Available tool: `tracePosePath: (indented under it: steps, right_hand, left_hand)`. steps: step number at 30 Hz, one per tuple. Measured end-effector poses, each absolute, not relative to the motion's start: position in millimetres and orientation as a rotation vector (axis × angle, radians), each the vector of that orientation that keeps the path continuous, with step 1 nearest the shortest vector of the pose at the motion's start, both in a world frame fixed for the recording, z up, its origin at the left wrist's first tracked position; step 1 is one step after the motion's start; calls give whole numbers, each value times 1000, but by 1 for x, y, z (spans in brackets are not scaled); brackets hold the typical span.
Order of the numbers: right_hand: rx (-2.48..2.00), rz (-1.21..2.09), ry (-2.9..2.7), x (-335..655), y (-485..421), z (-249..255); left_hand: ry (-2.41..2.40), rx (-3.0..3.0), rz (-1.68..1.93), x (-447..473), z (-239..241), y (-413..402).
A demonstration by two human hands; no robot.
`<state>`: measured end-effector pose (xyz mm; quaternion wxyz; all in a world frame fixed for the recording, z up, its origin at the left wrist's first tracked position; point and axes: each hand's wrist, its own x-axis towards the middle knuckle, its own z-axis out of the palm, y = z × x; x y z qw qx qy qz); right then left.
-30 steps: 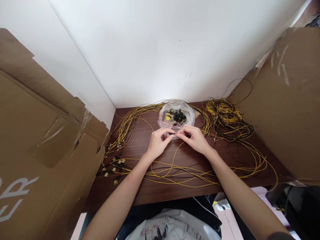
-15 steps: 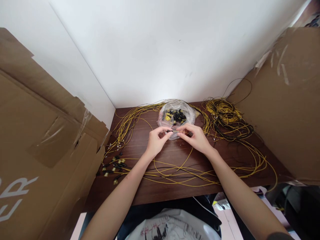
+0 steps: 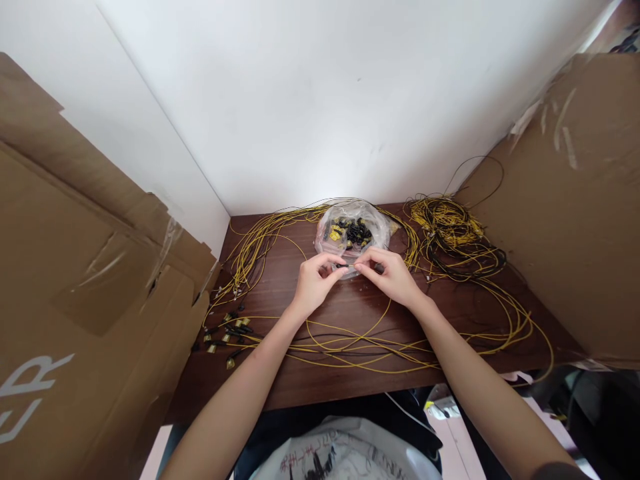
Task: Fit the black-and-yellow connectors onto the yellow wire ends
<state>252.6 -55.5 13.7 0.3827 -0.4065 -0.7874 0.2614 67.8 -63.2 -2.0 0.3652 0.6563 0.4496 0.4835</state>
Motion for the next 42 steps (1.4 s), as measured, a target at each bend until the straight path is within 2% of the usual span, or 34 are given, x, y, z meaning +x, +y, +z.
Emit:
tracePosePath:
  steps: [17, 24, 32, 36, 42]
  right_hand:
    - [-1022, 666, -2034, 258, -55, 17]
    - [-1000, 615, -2068, 255, -57, 15]
    - [-911, 571, -2162, 245, -61, 8]
    - [-937, 470, -2139, 244, -60, 8]
    - [-1199, 254, -1853, 258, -50, 7]
  left_hand:
    - [1176, 1604, 1243, 67, -3, -62]
    - [1086, 1411, 1274, 67, -2, -60]
    - [826, 880, 1297, 70, 8, -64]
    - [823, 842, 1317, 71, 9, -65]
    - [894, 923, 1338, 71, 6, -63]
